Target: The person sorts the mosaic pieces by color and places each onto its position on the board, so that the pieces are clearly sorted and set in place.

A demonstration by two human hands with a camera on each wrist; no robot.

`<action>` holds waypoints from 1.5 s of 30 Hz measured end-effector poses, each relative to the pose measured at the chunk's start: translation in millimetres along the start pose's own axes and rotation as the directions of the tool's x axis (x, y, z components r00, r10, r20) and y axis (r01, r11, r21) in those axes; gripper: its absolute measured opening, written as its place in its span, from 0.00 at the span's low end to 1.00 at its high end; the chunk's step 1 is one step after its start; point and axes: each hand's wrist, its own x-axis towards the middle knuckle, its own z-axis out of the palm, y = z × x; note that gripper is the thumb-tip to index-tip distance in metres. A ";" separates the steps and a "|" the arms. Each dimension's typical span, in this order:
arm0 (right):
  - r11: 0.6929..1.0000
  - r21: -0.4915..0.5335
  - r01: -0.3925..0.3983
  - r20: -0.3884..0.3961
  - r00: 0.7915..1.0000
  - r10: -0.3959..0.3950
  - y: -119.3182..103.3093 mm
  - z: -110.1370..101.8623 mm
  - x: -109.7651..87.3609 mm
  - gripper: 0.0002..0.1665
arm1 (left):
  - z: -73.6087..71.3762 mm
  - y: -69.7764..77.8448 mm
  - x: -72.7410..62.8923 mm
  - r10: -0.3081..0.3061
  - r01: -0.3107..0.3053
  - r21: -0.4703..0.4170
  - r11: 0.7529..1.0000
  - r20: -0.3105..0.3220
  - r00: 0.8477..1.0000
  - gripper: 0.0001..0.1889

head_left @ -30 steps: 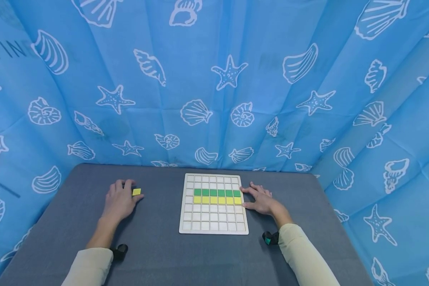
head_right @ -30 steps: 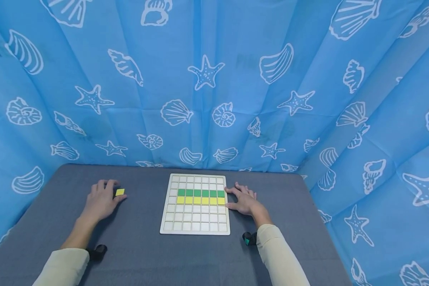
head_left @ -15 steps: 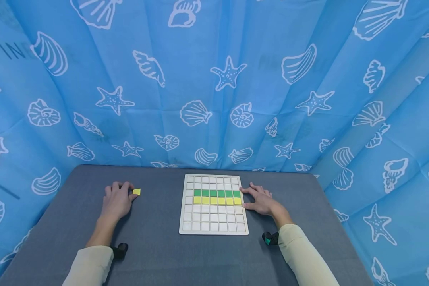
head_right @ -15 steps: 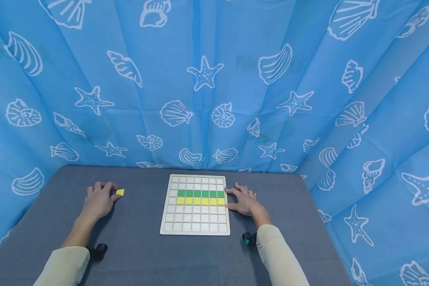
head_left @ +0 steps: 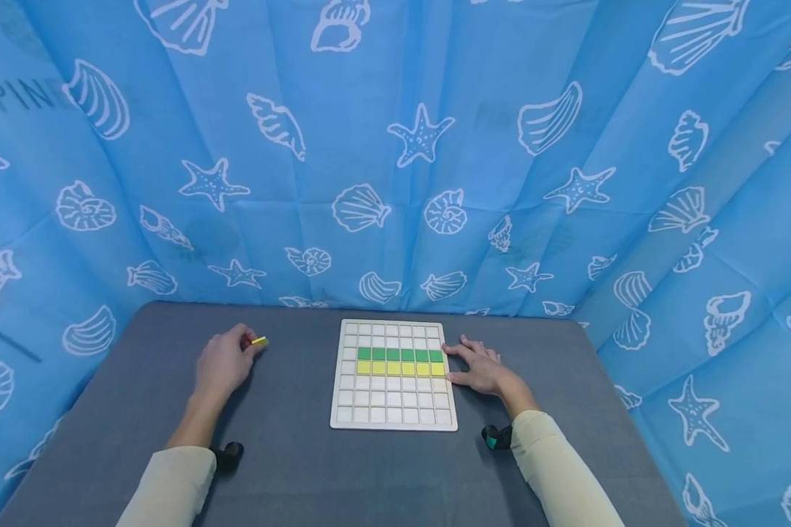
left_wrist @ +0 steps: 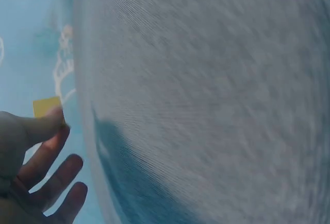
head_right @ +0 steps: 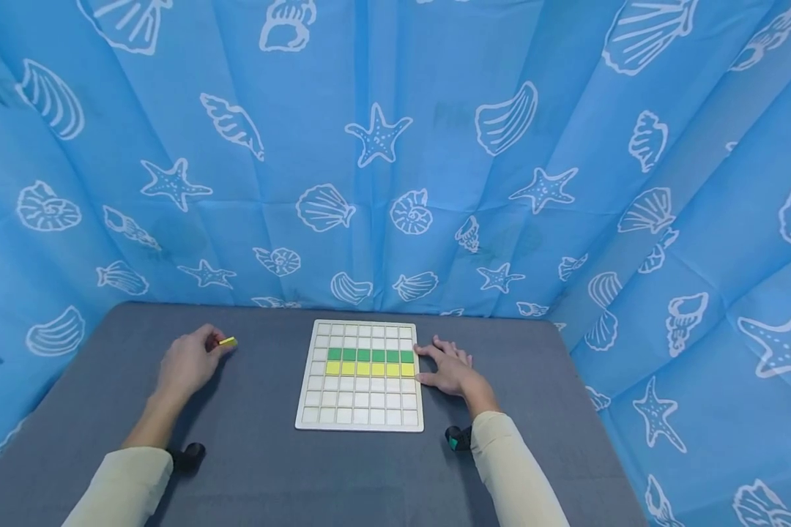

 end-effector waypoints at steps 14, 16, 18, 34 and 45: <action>1.000 -0.011 0.008 0.006 1.000 -0.008 0.4 -0.3 1.5 0.39 | 1.8 47.4 -7.1 -0.010 0.011 -0.206 0.978 0.006 1.000 0.11; 1.000 -0.010 0.003 0.005 1.000 -0.003 0.7 -0.3 1.4 0.39 | 3.9 53.0 -7.2 -0.003 0.005 -0.225 0.974 0.012 1.000 0.11; 1.000 -0.010 -0.008 0.005 1.000 0.008 1.2 0.1 1.8 0.38 | 6.4 57.7 -7.0 0.000 0.002 -0.240 0.971 0.010 1.000 0.11; 1.000 0.001 0.003 -0.017 1.000 -0.003 1.9 0.5 1.1 0.38 | 33.5 86.1 -11.6 0.039 -0.012 -0.323 0.946 0.076 0.996 0.09; 1.000 0.006 0.027 -0.028 0.999 -0.027 1.8 2.5 -2.4 0.38 | 55.3 105.2 -15.3 0.093 -0.058 -0.246 0.968 0.134 0.987 0.03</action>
